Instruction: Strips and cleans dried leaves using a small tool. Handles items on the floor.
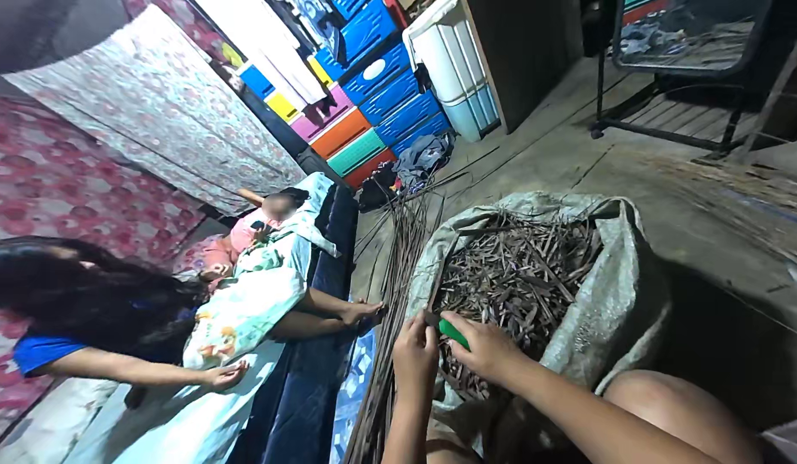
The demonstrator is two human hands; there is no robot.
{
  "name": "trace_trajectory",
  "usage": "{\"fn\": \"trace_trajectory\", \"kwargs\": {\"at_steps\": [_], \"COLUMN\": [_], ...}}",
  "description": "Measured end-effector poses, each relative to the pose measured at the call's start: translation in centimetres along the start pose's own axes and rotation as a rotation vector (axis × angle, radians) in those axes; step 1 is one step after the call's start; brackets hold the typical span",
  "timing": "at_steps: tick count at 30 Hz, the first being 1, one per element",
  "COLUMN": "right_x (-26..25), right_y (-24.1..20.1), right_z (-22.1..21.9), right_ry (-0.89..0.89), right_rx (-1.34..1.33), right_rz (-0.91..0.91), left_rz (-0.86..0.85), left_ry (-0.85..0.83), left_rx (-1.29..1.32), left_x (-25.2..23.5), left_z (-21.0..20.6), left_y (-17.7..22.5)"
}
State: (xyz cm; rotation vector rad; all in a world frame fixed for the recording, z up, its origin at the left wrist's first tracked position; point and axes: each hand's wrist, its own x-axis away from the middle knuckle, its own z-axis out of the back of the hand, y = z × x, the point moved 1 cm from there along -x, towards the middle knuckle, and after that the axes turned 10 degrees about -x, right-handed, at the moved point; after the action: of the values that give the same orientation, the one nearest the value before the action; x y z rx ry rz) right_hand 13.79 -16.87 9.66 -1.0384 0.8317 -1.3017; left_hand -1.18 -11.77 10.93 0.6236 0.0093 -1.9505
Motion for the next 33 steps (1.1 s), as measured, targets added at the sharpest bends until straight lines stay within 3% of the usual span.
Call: {"fn": "trace_trajectory", "kwargs": {"at_steps": [15,23,29,33], "right_x": [-0.5,-1.2,-3.5,-3.6], "right_y": [-0.9,-0.1,3.5,3.7], "right_z": [-1.1,-0.9,2.9,3.6], "right_ry": [0.045,0.042,0.234,0.114], "right_rx": [0.197,0.197,0.102,0.128], "right_rz": [-0.299,-0.318,-0.469,-0.499], "left_rz": [0.205,0.216,0.193,0.254], "left_ry": [-0.401,-0.436,-0.445,-0.484], "left_rx": [-0.27,-0.201,-0.179,-0.098], "left_x": [0.1,1.0,2.8,3.2], "left_z": [1.0,1.4,2.7,3.1], "left_y": [2.3,1.8,0.1,-1.3]}}
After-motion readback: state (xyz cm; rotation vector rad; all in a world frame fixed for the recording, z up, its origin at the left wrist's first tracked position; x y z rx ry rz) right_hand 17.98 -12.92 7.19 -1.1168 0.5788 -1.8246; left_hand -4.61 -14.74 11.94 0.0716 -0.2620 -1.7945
